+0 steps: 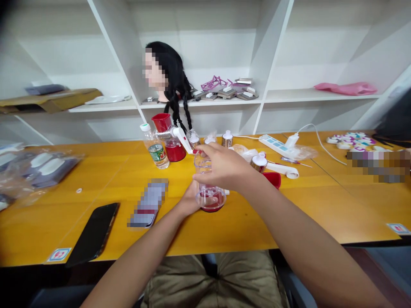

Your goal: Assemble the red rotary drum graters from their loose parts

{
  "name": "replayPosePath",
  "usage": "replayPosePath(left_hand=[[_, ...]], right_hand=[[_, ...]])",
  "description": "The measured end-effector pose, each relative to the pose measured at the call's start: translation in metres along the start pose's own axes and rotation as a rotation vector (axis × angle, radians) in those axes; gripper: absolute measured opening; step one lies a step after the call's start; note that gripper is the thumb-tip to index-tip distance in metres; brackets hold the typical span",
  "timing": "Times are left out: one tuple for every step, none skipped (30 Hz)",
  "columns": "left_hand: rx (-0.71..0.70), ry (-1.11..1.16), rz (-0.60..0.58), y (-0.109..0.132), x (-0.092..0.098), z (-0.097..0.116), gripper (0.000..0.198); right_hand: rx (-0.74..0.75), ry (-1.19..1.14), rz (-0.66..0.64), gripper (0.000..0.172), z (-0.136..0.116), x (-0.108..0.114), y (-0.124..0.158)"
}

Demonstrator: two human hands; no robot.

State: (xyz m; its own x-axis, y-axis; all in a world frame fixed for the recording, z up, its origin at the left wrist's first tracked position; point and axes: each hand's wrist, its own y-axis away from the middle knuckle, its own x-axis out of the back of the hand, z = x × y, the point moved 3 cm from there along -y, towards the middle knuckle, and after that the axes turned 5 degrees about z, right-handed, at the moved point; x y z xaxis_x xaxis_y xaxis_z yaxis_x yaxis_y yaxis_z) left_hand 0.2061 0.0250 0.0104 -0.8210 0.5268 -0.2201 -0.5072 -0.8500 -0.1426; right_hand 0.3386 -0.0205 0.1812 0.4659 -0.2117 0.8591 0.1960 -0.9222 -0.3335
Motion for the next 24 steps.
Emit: replayPosePath(left_hand=[[-0.003,0.009,-0.005,0.001,-0.001,0.002,0.083],[-0.004,0.015,-0.008,0.001,-0.002,0.003,0.082],[-0.002,0.018,-0.007,0.002,-0.002,0.004,0.082],[0.002,0.019,-0.003,0.002,-0.002,0.004,0.083],[0.003,0.018,0.004,0.003,-0.002,0.004,0.083],[0.003,0.015,0.01,0.003,-0.002,0.004,0.084],[0.003,0.01,0.012,0.003,-0.002,0.004,0.084],[0.002,0.002,0.011,0.003,-0.001,0.005,0.084],[0.001,-0.009,0.005,0.003,-0.001,0.005,0.084],[0.0,-0.023,-0.004,0.002,0.0,0.006,0.084],[-0.002,-0.038,-0.015,0.001,0.001,0.006,0.085],[-0.003,-0.053,-0.028,0.0,0.002,0.007,0.085],[-0.004,-0.068,-0.041,0.0,0.004,0.007,0.087],[-0.001,-0.08,-0.055,-0.001,0.006,0.006,0.088],[0.006,-0.091,-0.069,-0.002,0.008,0.005,0.09],[0.014,-0.101,-0.081,-0.002,0.011,0.003,0.093],[0.021,-0.11,-0.09,-0.003,0.013,0.001,0.094],[0.023,-0.115,-0.098,-0.003,0.016,0.0,0.095],[0.022,-0.119,-0.105,-0.002,0.018,-0.001,0.093],[0.019,-0.122,-0.108,-0.002,0.019,-0.002,0.091],[0.017,-0.127,-0.104,-0.001,0.02,-0.002,0.089],[0.017,-0.136,-0.09,-0.001,0.021,-0.002,0.088],[0.018,-0.153,-0.066,-0.001,0.02,-0.002,0.087],[0.016,-0.179,-0.029,-0.001,0.02,-0.001,0.087]], right_hand=[[-0.007,0.011,0.01,0.076,-0.001,-0.001,0.0],[-0.01,0.023,0.02,0.075,-0.002,-0.001,0.0],[-0.009,0.036,0.028,0.074,-0.002,-0.002,0.0],[-0.007,0.047,0.035,0.074,-0.003,-0.002,0.0],[-0.004,0.055,0.04,0.073,-0.003,-0.003,0.0],[-0.004,0.058,0.044,0.073,-0.003,-0.004,0.0],[-0.007,0.057,0.048,0.073,-0.003,-0.004,0.0],[-0.011,0.054,0.053,0.073,-0.003,-0.005,0.0],[-0.011,0.048,0.057,0.073,-0.003,-0.006,0.0],[-0.009,0.038,0.06,0.072,-0.002,-0.006,0.0],[-0.008,0.021,0.062,0.073,-0.001,-0.006,0.0],[-0.003,-0.01,0.063,0.074,0.0,-0.006,0.0],[0.01,-0.061,0.065,0.078,0.002,-0.005,0.0],[0.034,-0.133,0.07,0.083,0.004,-0.004,0.001],[0.067,-0.224,0.086,0.087,0.007,-0.003,0.002],[0.104,-0.327,0.121,0.087,0.01,-0.001,0.003],[0.14,-0.431,0.176,0.083,0.015,0.002,0.005],[0.166,-0.525,0.249,0.075,0.021,0.003,0.009],[0.17,-0.606,0.334,0.065,0.03,0.003,0.014],[0.152,-0.671,0.417,0.055,0.04,0.001,0.02],[0.113,-0.724,0.481,0.047,0.051,-0.003,0.028],[0.059,-0.767,0.522,0.041,0.063,-0.01,0.036],[-0.008,-0.802,0.523,0.038,0.075,-0.018,0.044],[-0.069,-0.825,0.508,0.036,0.086,-0.027,0.053]])
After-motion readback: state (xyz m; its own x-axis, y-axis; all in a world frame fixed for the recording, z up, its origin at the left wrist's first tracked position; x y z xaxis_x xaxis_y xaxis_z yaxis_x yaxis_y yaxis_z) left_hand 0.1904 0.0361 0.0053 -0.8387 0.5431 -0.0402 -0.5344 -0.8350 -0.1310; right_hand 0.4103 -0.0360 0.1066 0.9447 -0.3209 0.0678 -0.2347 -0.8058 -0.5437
